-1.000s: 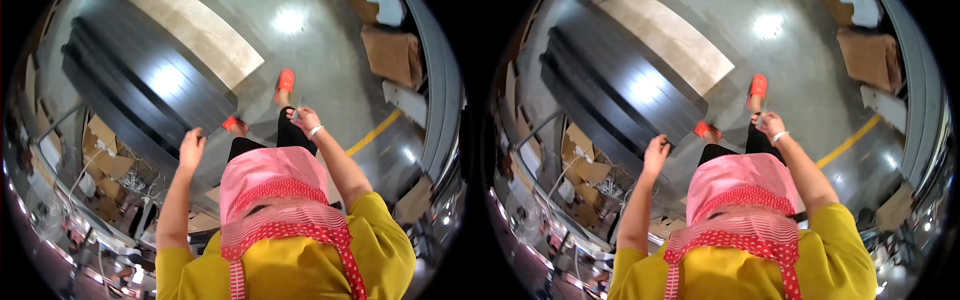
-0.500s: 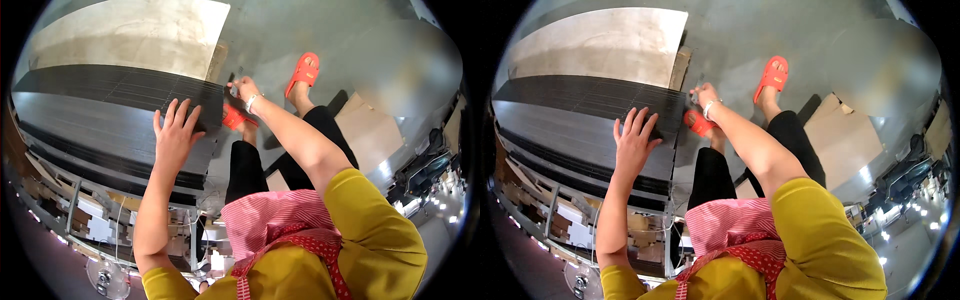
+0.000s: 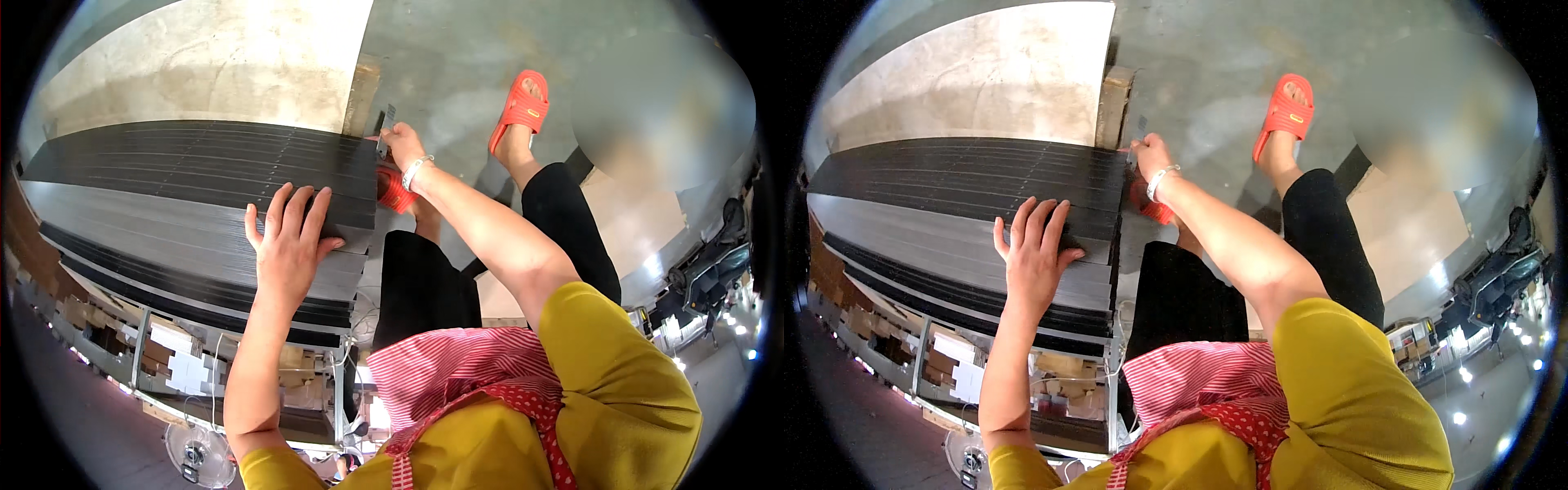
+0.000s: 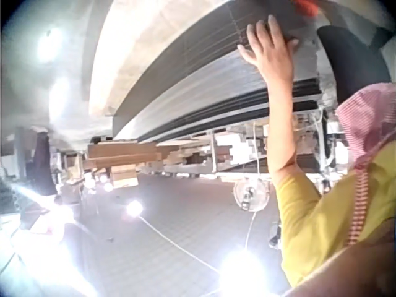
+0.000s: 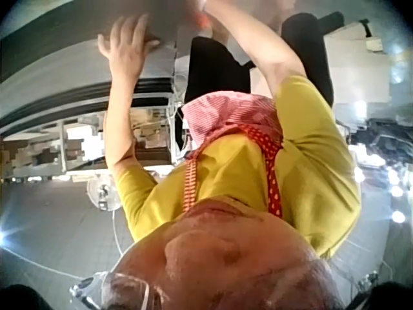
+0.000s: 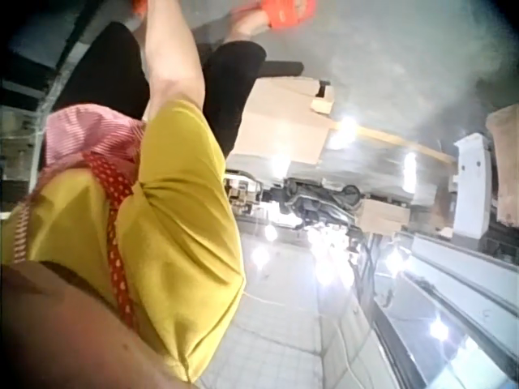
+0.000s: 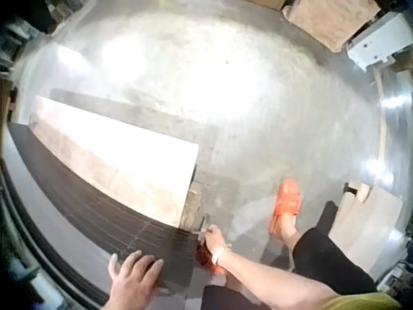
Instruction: Inspecting and trimming the edges of black aluminum profile stacks using a hand tool.
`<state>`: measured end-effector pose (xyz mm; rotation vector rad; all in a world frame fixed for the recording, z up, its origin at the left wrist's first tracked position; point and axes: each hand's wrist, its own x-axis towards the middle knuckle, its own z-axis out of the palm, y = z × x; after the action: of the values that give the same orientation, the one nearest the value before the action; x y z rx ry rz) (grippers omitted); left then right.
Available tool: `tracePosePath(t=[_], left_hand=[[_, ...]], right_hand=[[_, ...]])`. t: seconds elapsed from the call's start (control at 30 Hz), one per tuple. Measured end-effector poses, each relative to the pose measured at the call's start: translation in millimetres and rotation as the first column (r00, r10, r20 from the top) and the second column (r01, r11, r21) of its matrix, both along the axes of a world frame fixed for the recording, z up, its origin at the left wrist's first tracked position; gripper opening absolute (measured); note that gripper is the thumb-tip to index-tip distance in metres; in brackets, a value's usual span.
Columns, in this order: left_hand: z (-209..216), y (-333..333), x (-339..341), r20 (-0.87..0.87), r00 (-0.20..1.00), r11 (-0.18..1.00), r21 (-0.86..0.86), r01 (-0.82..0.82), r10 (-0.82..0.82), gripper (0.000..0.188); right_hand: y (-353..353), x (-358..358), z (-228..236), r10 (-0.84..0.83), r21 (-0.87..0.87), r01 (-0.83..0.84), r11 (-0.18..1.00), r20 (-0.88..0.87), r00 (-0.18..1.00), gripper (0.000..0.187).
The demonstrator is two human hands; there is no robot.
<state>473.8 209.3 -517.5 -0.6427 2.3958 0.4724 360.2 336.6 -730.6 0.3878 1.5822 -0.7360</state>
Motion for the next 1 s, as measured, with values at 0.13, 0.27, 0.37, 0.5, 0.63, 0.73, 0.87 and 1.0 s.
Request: tracePosePath(t=[0.13,0.27,0.37,0.5,0.63,0.73,0.87,1.0], left_hand=[[-1,-2,-5,-0.02,1.0,1.0,0.003,0.017,-0.017,0.067],[0,-5,-10,-0.037,0.999,1.0,-0.001,0.014,-0.014,0.065],[-2,-9,-20,-0.059,0.998,1.0,-0.011,0.001,-0.001,0.064],[-6,-18,-33,-0.103,0.995,0.999,-0.035,-0.003,-0.001,0.062],[-11,-28,-51,-0.139,0.99,0.998,-0.057,-0.013,0.005,0.061],[-10,-35,-64,-0.159,0.987,0.996,-0.089,0.011,-0.025,0.061],[-11,-34,-72,-0.167,0.983,0.99,-0.129,0.052,-0.073,0.065],[-9,-33,-75,-0.149,0.982,0.984,-0.154,0.088,-0.112,0.063]], right_hand=[[4,2,-13,-0.033,-0.041,0.03,0.999,-0.072,0.997,0.022],[-2,-2,-8,-0.156,-0.055,0.154,0.987,-0.044,0.987,0.021],[-10,-16,-6,-0.304,-0.099,0.304,0.947,0.018,0.953,0.014],[-21,-36,-7,-0.176,-0.116,0.167,0.979,-0.073,0.982,0.014],[-41,-65,11,-0.244,-0.069,0.243,0.967,0.001,0.97,0.013],[-48,-80,11,-0.15,-0.099,0.148,0.984,-0.018,0.988,0.013],[-42,-89,5,-0.287,-0.153,0.297,0.943,0.081,0.954,0.014],[-24,-80,-14,-0.069,-0.147,0.03,0.989,-0.268,0.961,0.014]])
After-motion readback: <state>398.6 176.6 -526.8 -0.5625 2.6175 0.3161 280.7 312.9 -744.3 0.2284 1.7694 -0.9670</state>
